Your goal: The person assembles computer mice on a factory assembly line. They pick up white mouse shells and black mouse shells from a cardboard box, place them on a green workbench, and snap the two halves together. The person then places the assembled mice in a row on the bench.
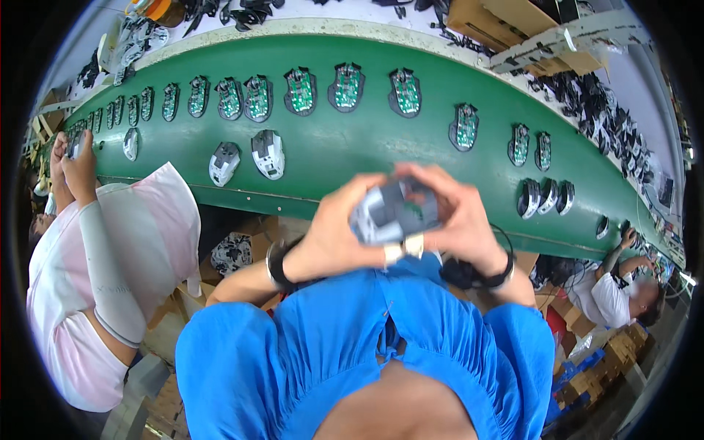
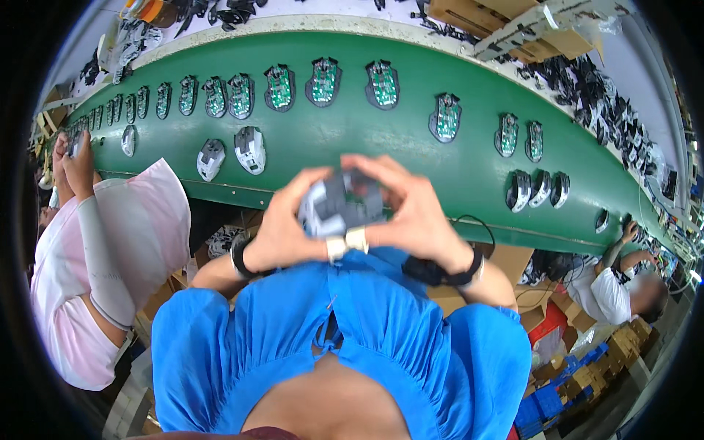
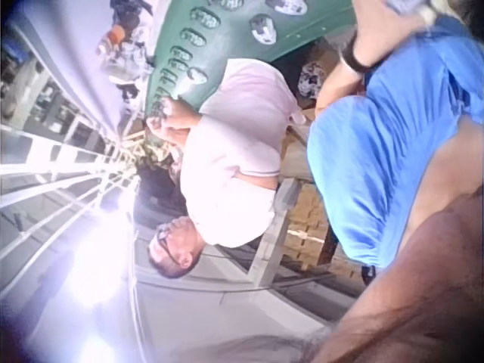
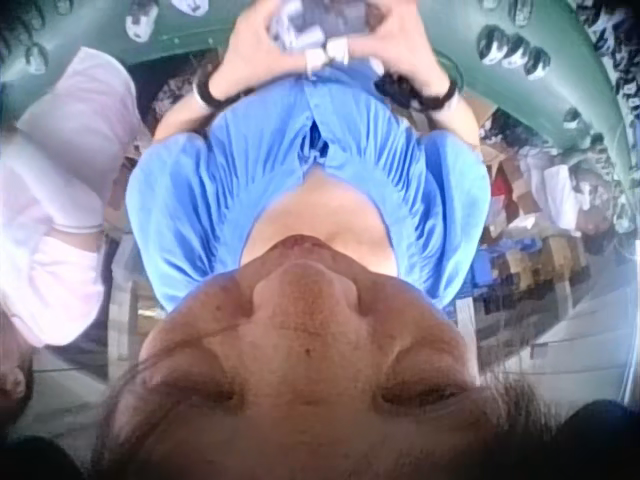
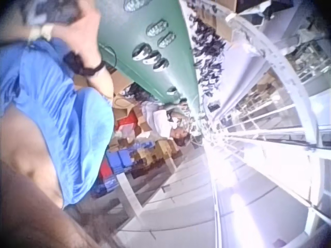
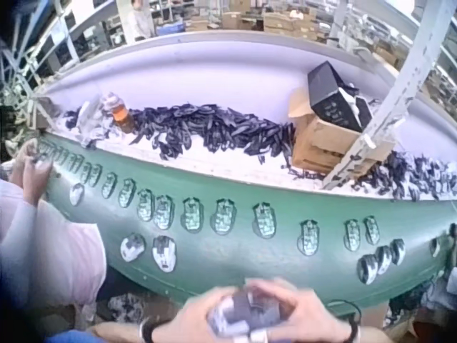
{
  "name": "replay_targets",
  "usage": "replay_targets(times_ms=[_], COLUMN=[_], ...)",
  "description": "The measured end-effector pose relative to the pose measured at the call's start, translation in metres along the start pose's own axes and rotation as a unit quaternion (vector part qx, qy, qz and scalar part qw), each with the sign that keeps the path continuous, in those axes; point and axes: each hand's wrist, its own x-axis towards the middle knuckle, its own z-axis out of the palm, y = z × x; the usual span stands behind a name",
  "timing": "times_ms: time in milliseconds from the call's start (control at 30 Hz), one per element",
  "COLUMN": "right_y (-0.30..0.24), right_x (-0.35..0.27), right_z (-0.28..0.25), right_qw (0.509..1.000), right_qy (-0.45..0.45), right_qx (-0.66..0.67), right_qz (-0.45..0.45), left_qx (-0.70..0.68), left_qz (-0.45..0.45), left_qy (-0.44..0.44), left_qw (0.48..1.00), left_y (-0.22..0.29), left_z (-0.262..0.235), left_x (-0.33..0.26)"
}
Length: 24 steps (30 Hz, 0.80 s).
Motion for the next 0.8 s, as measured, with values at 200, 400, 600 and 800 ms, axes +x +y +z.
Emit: replay_targets(times_ms=[200, 400, 600, 800], right_y=[-0.01, 0.096, 0.174, 0.199], right_x=[-0.002, 0.023, -0.013, -0.068], right_z=[0.002, -0.025, -0.138, -0.248], right_qw=[0.991, 0.929, 0.833, 0.517], right_qy=[0.011, 0.319, 0.541, 0.58], right_qx=[-0.135, 0.166, -0.108, -0.589], right_qz=[-0.009, 0.081, -0.035, 0.223], left_qx=[-0.011, 0.069, 0.182, 0.315], left_qz=[0.035, 0.039, -0.035, -0.061], left_qy=[0.039, 0.116, 0.019, 0.285], left_qw=[0.999, 0.99, 0.983, 0.903], left_y=[-0.005, -0.108, -0.125, -0.135], left_z=[0.014, 0.088, 0.086, -0.031], left_x=[0.0, 0.063, 0.076, 0.043])
